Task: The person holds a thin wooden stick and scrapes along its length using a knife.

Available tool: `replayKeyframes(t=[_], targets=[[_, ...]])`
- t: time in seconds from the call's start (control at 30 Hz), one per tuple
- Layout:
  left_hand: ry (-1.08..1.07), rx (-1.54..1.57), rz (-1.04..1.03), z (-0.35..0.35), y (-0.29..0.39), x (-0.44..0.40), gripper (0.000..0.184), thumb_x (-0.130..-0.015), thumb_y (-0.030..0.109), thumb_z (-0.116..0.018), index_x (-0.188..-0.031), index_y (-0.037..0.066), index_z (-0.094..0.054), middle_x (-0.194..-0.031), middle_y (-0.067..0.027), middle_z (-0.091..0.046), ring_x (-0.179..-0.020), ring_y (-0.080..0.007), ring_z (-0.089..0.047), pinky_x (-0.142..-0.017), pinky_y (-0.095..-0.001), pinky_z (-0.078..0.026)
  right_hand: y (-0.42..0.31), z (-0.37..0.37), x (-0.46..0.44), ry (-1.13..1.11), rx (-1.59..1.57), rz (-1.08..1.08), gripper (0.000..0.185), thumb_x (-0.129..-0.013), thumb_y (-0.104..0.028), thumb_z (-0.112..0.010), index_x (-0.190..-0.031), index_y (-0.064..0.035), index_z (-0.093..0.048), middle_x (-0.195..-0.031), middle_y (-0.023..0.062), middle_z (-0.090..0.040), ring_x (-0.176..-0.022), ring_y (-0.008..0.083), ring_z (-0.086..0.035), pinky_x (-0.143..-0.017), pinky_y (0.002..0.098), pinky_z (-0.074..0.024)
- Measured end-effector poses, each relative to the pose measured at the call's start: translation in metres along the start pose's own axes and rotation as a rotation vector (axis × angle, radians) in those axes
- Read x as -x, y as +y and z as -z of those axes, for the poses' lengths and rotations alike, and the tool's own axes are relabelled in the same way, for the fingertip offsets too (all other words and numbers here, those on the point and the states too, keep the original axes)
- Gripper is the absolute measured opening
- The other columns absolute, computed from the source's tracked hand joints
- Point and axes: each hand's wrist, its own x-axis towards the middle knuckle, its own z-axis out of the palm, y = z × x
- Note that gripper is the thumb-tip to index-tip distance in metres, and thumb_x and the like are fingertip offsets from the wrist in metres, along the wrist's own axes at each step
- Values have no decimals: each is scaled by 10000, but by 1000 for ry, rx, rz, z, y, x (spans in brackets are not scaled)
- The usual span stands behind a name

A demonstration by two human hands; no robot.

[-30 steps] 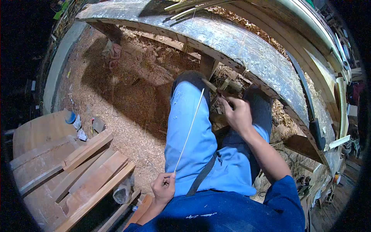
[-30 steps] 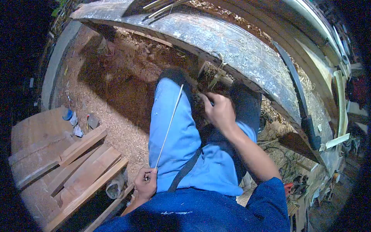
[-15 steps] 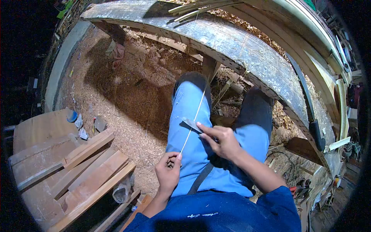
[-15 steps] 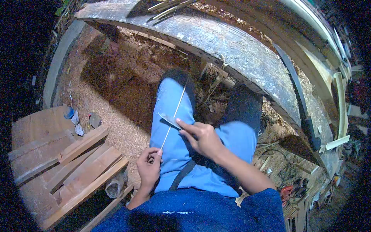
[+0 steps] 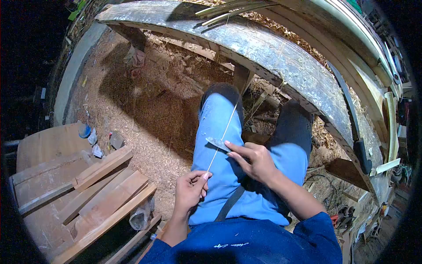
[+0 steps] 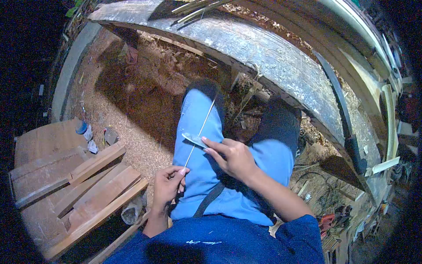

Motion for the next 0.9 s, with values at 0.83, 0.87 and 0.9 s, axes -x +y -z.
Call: replayKeyframes(t=[0.83,0.87,0.9], targets=[[134,119,-73,-25,2,-10,196,-1043,127,-701,-1069,-50,-780,-668,-31,-661,-487,-52,-528,-452,-217,-394,-24,5,23,-73,213,-12,378,-983,-399,-734,-1354,-327,-732,-693,101,-584,-486,310,-594,-442,463,-483],[132,116,-71,-24,0,-10,196,-1043,127,-701,-1069,-50,-780,-668,-31,-661,-487,-52,-528,-452,-217,-394,-30,6,28,-140,236,49,381,-982,-413,-732,-1354,-336,-732,-686,95,-583,-479,306,-594,-437,465,-482],[117,122,-76,-22,-1,-10,196,-1042,129,-702,-1074,-47,-782,-666,-30,-660,-487,-52,-528,-450,-217,-391,-35,5,32,-198,225,24,377,-982,-420,-729,-1350,-337,-733,-686,98,-585,-484,312,-598,-435,467,-481]])
